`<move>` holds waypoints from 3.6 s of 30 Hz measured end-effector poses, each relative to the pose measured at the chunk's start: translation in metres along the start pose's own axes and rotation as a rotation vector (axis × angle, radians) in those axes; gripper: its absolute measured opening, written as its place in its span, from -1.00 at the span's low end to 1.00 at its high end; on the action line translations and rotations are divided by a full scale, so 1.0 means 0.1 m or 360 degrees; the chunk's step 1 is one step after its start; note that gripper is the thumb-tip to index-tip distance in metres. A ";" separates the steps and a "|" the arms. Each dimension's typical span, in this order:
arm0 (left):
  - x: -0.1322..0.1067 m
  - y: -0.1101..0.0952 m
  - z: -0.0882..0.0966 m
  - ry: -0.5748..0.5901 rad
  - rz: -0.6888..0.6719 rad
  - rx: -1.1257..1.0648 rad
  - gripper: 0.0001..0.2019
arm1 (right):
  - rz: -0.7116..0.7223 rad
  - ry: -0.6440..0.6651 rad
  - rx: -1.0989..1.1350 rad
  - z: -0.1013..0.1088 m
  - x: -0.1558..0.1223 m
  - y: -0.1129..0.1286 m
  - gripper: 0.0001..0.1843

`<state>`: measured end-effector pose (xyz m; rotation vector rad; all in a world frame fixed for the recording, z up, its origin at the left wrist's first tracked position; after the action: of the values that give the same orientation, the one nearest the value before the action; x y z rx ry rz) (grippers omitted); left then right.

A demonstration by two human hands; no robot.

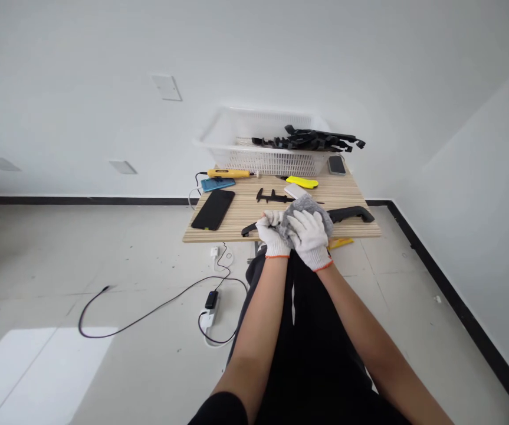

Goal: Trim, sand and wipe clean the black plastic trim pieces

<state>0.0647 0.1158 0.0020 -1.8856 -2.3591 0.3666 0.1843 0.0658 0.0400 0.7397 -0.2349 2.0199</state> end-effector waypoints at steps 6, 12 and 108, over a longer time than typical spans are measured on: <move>-0.06 -0.02 -0.03 0.0041 -0.0010 -0.0069 -0.57 | 0.0151 -0.0010 -0.0082 0.07 -0.04 -0.20 -0.54; -0.10 0.06 -0.04 0.0038 0.0123 -0.0264 -0.63 | -0.0462 -0.0243 -0.0352 0.51 -0.37 -1.29 -0.50; -0.20 -0.17 -0.06 0.0083 -0.0052 -0.0134 -0.52 | -0.0112 0.0278 -0.0109 0.05 0.22 -0.14 -0.48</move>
<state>0.0548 0.0938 0.0128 -1.8648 -2.4039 0.2158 0.1900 0.0868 0.0548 0.5188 -0.1729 1.9863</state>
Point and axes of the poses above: each hand's wrist, its own x-axis towards the middle knuckle, its own z-axis out of the back of the hand, y = z × x, the point moved 10 cm from there along x, towards the middle knuckle, and after that the axes turned 6 degrees about z, right-handed, at the moved point
